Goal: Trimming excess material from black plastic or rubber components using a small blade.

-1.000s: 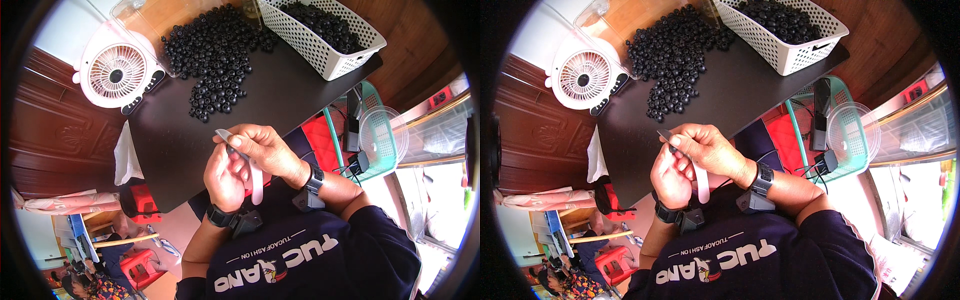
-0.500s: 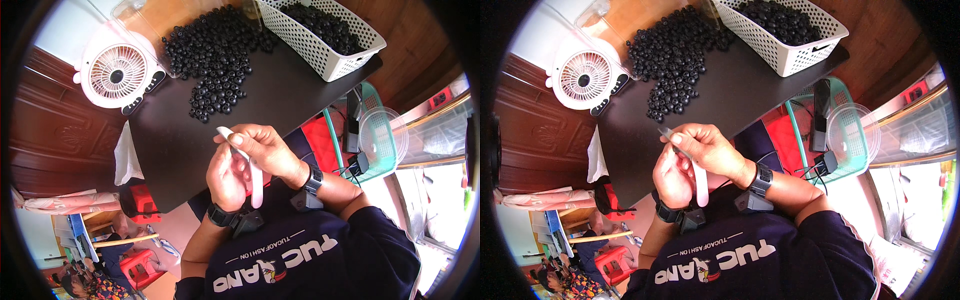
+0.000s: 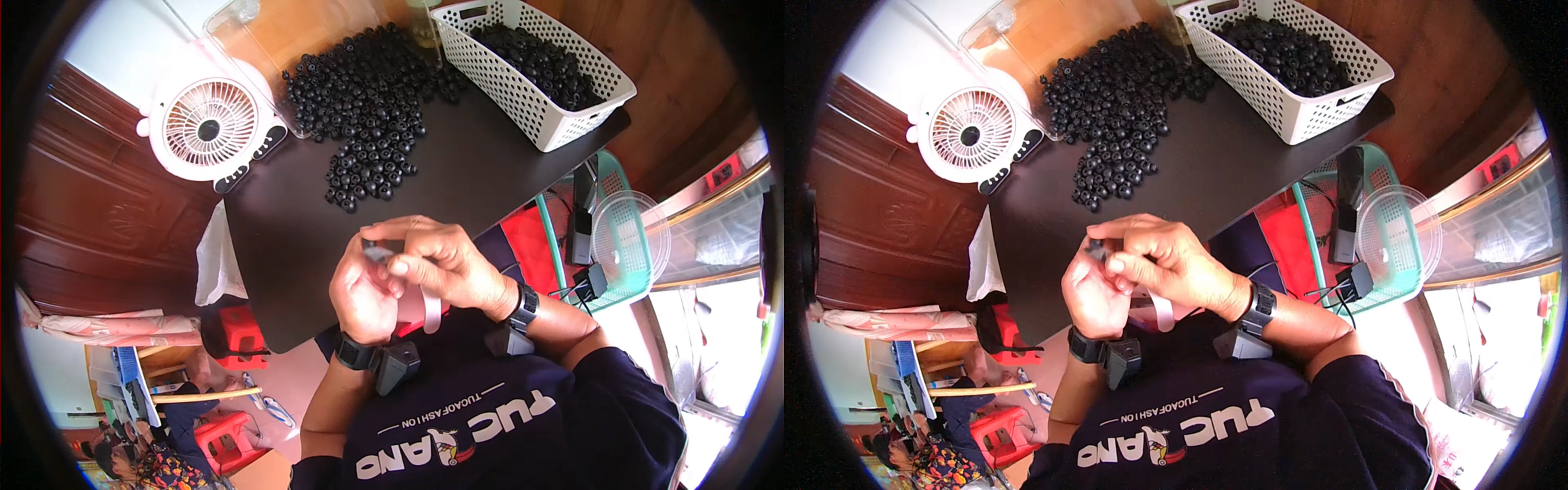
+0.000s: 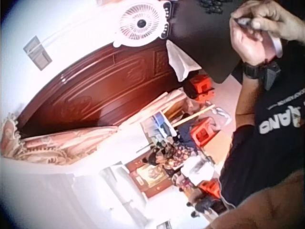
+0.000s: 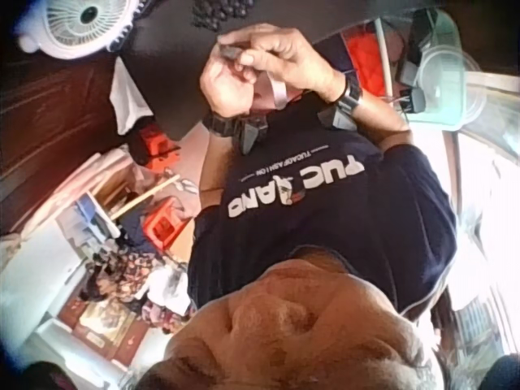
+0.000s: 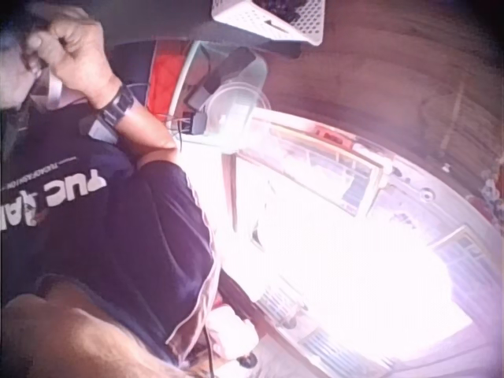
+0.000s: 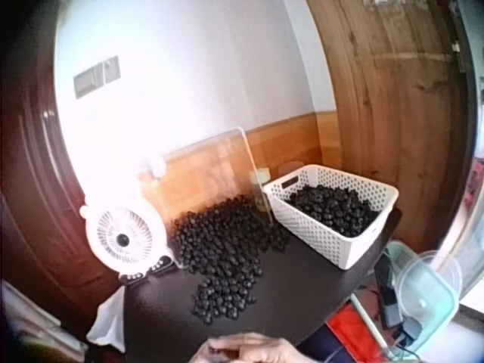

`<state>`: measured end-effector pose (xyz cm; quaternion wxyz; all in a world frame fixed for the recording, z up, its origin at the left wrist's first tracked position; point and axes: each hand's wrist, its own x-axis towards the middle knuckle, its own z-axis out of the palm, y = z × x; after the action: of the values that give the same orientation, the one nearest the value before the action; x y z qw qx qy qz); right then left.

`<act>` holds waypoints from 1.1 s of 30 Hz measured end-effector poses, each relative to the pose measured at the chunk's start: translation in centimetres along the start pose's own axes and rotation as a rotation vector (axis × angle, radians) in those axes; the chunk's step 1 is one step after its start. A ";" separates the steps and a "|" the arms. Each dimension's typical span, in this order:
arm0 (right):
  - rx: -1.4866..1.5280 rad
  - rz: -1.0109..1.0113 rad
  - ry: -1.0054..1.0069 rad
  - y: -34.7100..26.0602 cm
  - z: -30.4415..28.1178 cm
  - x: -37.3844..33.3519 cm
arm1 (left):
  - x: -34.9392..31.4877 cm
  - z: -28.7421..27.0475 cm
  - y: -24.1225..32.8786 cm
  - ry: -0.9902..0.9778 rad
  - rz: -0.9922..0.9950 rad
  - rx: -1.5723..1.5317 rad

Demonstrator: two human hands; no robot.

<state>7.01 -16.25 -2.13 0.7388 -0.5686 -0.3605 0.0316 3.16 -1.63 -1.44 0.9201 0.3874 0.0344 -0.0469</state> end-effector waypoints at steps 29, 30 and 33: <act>-0.254 0.333 0.299 -4.6 -10.6 11.0 | 22.1 -0.3 14.3 0.149 0.083 0.965; -0.239 0.319 0.322 -3.9 -11.2 12.9 | 23.3 -0.7 14.3 0.189 0.076 0.931; -0.201 0.301 0.379 0.8 -14.4 18.0 | 27.5 -1.0 13.1 0.251 0.050 0.887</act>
<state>28.76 -19.53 4.76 0.7200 -0.6820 -0.1283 -0.0019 31.90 6.55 4.42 0.6548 0.7472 0.1128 0.0123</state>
